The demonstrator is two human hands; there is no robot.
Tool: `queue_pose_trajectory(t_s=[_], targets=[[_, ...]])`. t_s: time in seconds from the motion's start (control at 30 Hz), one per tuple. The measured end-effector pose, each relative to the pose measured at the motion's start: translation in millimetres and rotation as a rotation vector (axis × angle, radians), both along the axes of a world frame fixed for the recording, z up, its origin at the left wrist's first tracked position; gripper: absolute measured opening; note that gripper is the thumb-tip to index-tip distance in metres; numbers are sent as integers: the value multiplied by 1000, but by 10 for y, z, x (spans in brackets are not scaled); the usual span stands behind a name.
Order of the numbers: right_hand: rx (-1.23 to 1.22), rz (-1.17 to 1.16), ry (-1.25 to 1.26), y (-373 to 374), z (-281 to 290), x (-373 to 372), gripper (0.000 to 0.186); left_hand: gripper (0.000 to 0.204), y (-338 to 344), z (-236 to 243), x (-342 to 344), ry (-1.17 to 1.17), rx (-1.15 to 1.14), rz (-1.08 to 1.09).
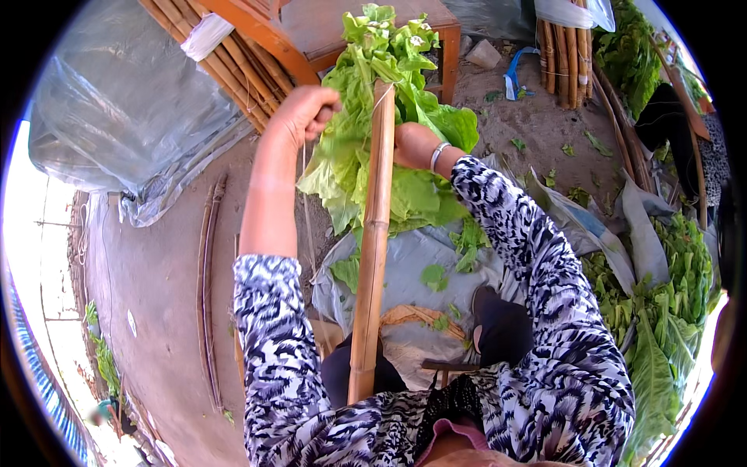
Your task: The person repeatedly picks up large green leaves from a pile on the ground, places them onto a wooden frame, and secures them with a string. The person continues this process throughout the clip, accumulating a stack of leaves on the frame.
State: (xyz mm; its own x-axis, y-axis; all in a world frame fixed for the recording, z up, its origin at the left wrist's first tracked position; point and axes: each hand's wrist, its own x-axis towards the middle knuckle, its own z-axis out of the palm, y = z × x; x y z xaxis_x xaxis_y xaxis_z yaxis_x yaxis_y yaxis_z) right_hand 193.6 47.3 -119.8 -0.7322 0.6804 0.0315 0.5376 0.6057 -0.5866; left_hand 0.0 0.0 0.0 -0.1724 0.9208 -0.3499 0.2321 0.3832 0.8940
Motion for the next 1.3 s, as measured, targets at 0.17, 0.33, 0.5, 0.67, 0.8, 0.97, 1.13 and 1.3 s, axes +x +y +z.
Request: queue_pose_trajectory(t_s=[0.17, 0.33, 0.5, 0.67, 0.8, 0.97, 1.13, 1.3], targets=[[-593, -299, 1157, 491, -618, -492, 25, 22, -265, 106, 1208, 150, 307, -361], [-583, -540, 841, 495, -312, -521, 32, 20, -351, -465, 1538, 885, 473, -478], [-285, -512, 633, 503, -447, -320, 33, 26, -221, -796, 1248, 818, 673, -600], [-96, -447, 499, 9, -293, 1327, 34, 27, 252, -741, 1285, 1189, 544, -506], [2, -891, 180, -1203, -12, 3525, 27, 32, 236, -874, 1351, 1477, 948, -320], [257, -1243, -692, -2439, -222, 5557, 18, 34, -373, -470, 1644, 771, 661, -194], [353, -1236, -882, -2901, -397, 6038, 16, 32, -426, -633, 1080, 917, 501, -92], [362, -1377, -600, -3016, 96, 6295, 22, 31, -488, -622, 1159, 827, 522, -41]])
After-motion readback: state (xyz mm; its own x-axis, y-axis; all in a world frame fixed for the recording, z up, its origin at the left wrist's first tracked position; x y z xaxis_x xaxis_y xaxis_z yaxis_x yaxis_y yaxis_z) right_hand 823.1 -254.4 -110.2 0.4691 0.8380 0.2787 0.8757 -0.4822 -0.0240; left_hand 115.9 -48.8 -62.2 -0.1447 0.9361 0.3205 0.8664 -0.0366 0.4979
